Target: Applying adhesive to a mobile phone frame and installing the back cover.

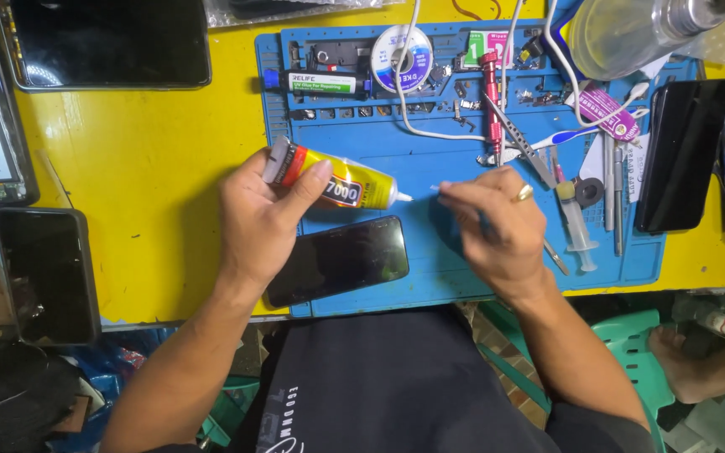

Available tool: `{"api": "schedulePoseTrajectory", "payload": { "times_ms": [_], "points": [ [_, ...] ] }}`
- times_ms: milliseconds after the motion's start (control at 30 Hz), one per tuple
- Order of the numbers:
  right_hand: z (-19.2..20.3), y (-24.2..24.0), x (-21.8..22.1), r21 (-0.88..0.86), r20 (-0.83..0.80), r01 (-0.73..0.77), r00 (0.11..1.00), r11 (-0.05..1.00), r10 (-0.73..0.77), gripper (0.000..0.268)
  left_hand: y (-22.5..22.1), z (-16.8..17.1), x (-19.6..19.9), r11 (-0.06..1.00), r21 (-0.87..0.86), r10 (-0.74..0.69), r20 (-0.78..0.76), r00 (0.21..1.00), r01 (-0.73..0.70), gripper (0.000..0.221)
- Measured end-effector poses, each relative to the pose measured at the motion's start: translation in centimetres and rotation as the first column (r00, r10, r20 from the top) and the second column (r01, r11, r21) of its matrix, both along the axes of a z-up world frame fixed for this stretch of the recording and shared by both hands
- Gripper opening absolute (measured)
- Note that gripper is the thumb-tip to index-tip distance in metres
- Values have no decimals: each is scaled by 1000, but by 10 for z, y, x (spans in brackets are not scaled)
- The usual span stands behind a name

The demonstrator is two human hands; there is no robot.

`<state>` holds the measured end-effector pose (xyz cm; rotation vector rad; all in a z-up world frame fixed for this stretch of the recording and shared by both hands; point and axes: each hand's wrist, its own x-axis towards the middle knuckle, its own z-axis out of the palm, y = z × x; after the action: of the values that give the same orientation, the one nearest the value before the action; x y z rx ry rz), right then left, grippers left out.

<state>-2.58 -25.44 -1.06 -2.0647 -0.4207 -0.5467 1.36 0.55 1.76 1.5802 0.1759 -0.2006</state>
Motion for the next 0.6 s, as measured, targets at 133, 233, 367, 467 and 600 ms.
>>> {"api": "schedulePoseTrajectory", "payload": {
  "times_ms": [133,233,367,467,600],
  "points": [
    [18,-14,16,-158,47,-3,999,987,11,18,8,0,-1,995,79,-63,148,987,52,23],
    [30,-15,12,-11,-148,-124,982,992,121,21,-4,11,-3,986,63,-166,221,961,156,22],
    [56,8,8,248,-394,-264,851,932,346,46,-24,32,-2,966,73,-258,291,921,247,27],
    [54,2,2,335,-671,-180,644,925,369,41,-22,37,-7,888,268,-423,152,893,374,52],
    [18,-26,-24,741,-591,198,647,642,482,28,-12,21,-33,355,888,-735,72,675,292,91]
  ]
}}
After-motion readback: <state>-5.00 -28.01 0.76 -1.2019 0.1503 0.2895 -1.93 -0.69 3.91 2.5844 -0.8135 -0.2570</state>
